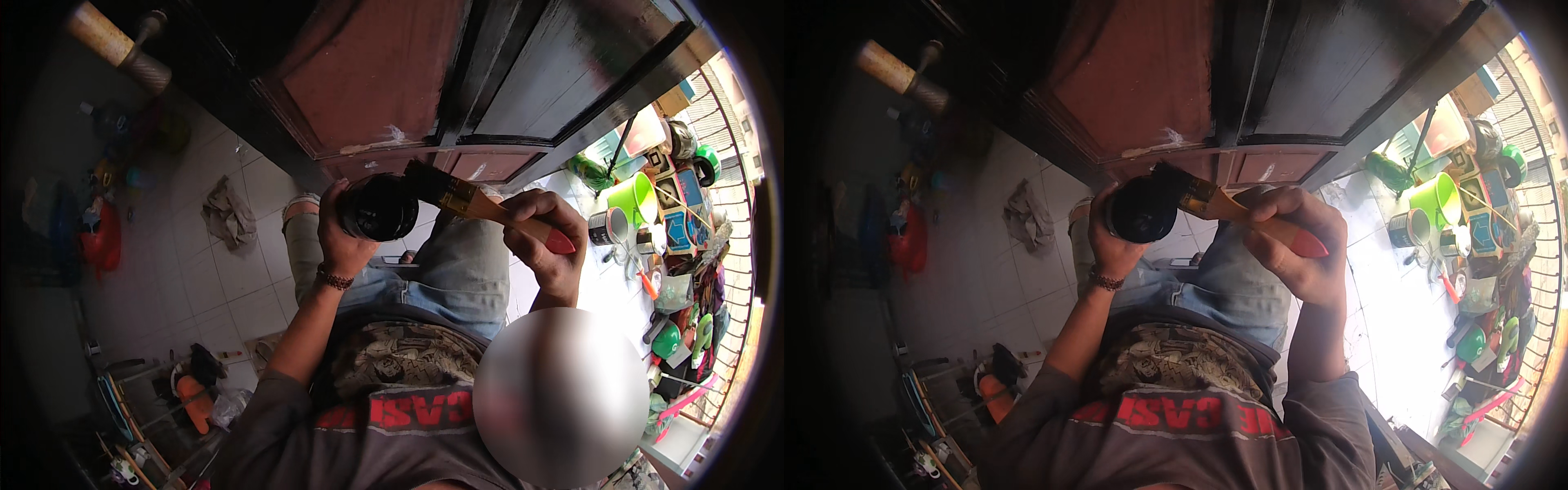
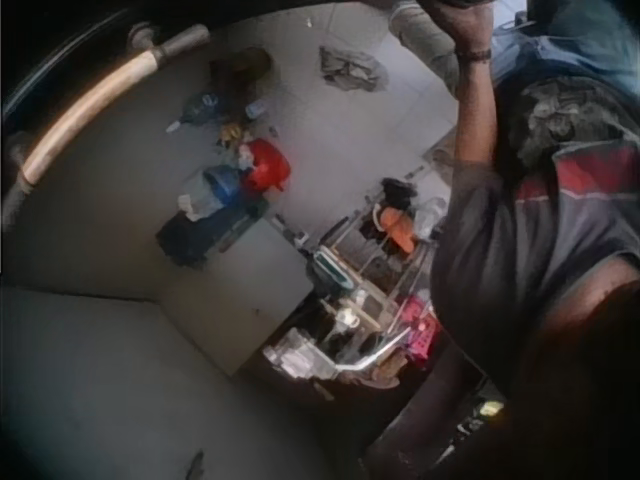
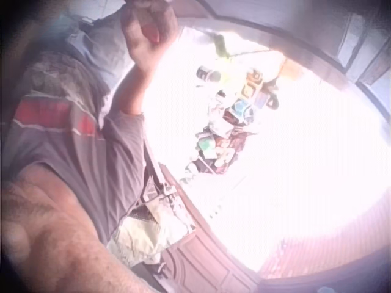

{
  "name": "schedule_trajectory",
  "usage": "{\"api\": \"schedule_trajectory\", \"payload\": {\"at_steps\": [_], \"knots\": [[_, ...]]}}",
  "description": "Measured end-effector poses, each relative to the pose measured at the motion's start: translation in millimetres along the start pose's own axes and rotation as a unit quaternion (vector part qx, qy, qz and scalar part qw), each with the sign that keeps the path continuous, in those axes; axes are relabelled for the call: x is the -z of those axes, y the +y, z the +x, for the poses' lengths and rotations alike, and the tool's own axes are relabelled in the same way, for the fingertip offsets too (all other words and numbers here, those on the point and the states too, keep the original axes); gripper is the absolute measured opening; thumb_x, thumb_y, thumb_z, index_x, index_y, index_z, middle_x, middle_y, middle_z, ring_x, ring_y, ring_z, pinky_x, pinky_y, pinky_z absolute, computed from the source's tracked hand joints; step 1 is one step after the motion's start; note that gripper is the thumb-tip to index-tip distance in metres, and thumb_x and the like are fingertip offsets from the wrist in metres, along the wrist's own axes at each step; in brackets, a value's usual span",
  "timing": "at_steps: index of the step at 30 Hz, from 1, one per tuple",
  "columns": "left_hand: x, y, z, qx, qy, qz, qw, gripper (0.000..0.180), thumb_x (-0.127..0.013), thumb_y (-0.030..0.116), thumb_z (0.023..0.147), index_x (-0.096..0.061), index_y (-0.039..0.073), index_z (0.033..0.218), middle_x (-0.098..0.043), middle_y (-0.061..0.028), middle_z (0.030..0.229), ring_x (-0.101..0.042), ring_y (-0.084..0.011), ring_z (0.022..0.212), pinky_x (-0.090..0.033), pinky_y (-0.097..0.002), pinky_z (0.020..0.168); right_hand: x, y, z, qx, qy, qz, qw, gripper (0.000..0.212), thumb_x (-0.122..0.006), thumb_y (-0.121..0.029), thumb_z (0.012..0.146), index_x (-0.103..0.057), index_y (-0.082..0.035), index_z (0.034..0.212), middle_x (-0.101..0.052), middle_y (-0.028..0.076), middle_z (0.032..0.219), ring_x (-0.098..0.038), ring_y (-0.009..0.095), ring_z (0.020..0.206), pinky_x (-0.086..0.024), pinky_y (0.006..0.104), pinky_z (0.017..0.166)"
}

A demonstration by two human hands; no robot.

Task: The person paints a wooden cabinet door with black paint using a brush. They repeatedly dip the brush into a small paint can and apply paint to the door surface and edges.

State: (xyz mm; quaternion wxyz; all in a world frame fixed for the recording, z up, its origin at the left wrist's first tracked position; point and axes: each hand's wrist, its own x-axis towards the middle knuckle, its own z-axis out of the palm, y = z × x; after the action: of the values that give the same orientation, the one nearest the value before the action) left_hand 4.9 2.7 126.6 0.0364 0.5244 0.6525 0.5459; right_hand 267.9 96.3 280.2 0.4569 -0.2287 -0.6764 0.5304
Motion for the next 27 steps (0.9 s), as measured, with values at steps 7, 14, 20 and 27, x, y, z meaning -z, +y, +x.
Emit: {"api": "schedule_trajectory", "payload": {"at_steps": [7, 14, 20, 27], "knots": [[6.3, 11.9, 9.4, -0.064, 0.034, 0.030, 0.997, 0.088, -0.092, 0.018, 0.063, -0.047, 0.002, 0.137, -0.055, -0.0172, 0.133, -0.056, -0.0316, 0.124, -0.044, -0.0418, 0.106, -11.0, -14.3, 23.2, 0.011, -0.155, -0.149, 0.977, 0.024, -0.078, -0.014, 0.072, -0.070, 0.001, 0.089, -0.072, 0.010, 0.084, -0.070, 0.021, 0.075, -0.054, 0.0317, 0.070], [15.0, 18.6, 13.3, -0.119, 0.062, 0.014, 0.991, 0.080, -0.091, 0.020, 0.068, -0.049, 0.001, 0.134, -0.053, -0.0181, 0.137, -0.052, -0.0364, 0.129, -0.041, -0.0448, 0.110, -63.7, -12.9, 42.2, 0.012, -0.226, -0.247, 0.942, 0.028, -0.078, -0.005, 0.068, -0.076, -0.006, 0.095, -0.073, 0.012, 0.087, -0.072, 0.028, 0.075, -0.055, 0.0360, 0.069], [20.4, 20.0, 13.3, -0.126, 0.068, 0.029, 0.989, 0.082, -0.091, 0.023, 0.068, -0.048, 0.001, 0.135, -0.052, -0.0181, 0.138, -0.050, -0.0370, 0.131, -0.039, -0.0457, 0.111, -88.3, -6.5, 45.0, 0.041, -0.234, -0.314, 0.919, 0.025, -0.079, -0.007, 0.070, -0.075, -0.005, 0.094, -0.071, 0.013, 0.079, -0.072, 0.031, 0.071, -0.056, 0.0346, 0.064], [22.9, 7.4, 4.8, -0.115, 0.062, 0.030, 0.991, 0.080, -0.089, 0.018, 0.068, -0.048, 0.002, 0.135, -0.051, -0.0183, 0.139, -0.048, -0.0383, 0.132, -0.038, -0.0473, 0.112, -74.4, -29.3, 55.9, 0.012, -0.239, -0.285, 0.928, 0.008, -0.076, -0.005, 0.067, -0.073, -0.007, 0.074, -0.069, 0.012, 0.072, -0.069, 0.031, 0.064, -0.055, 0.0370, 0.059]]}}
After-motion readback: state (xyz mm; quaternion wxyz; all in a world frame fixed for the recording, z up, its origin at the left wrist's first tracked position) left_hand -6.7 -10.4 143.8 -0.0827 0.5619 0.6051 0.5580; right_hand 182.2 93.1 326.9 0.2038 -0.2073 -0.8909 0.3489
